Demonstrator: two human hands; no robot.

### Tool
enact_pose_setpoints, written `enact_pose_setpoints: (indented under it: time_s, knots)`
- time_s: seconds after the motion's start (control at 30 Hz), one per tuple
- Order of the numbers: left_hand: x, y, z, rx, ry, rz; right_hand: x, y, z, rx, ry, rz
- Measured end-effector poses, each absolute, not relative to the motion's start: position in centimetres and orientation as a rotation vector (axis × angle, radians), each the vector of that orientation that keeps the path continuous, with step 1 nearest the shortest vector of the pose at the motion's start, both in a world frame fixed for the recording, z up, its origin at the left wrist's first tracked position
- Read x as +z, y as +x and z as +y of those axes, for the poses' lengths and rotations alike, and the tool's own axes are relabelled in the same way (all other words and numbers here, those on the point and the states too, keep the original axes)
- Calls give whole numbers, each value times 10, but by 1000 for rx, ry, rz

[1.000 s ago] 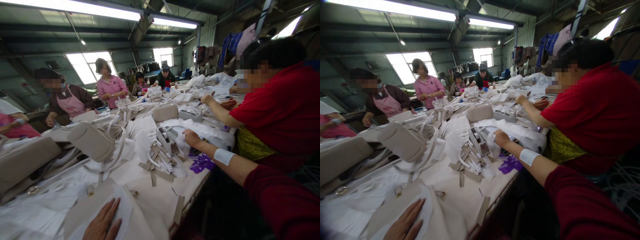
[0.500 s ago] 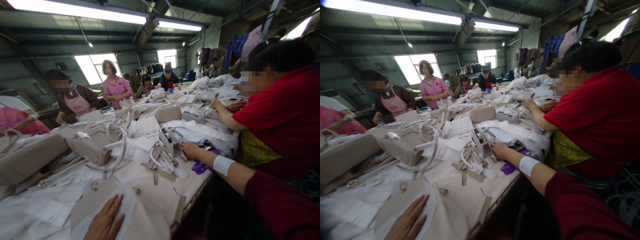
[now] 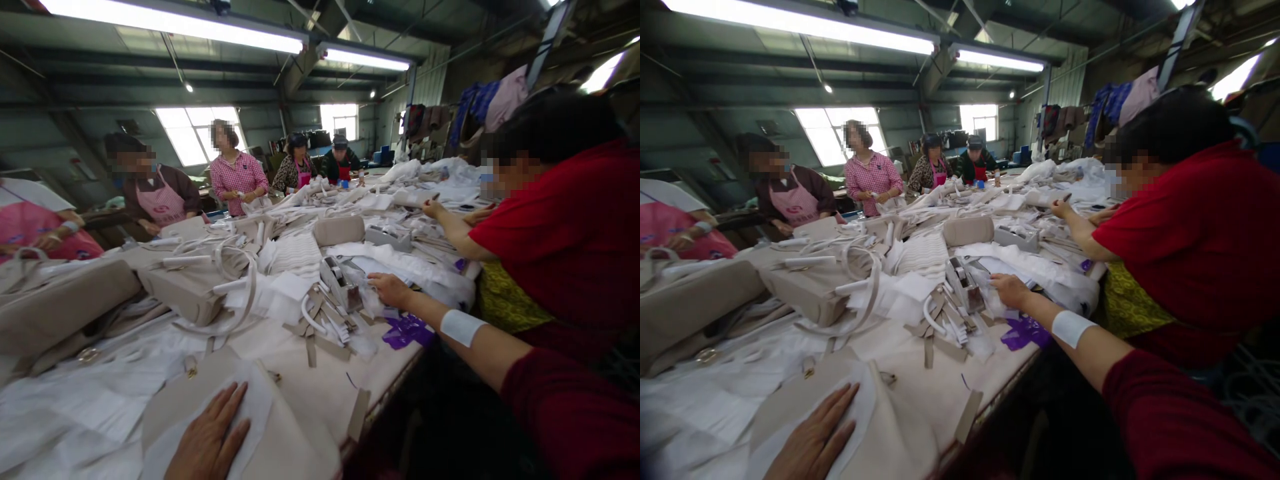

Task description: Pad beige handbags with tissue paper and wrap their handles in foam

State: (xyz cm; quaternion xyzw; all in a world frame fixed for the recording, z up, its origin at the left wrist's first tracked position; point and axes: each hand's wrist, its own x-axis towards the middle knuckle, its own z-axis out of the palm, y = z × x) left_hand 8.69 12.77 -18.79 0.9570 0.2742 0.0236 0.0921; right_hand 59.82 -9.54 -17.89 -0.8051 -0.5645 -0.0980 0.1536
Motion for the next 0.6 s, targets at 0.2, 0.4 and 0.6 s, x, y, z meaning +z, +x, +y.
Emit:
enact_pose_setpoints:
  time_s: [0.2,0.4,0.6]
  knots:
    - [-166,88,110,-47,2786,833,-136,570,-87,-424,-2101,-1445]
    - [-138,89,93,-220,2669,852,-108,478,-31,-194,-1580,-1619]
    - [-135,85,88,-227,2621,852,-108,374,50,277,-1480,-1919]
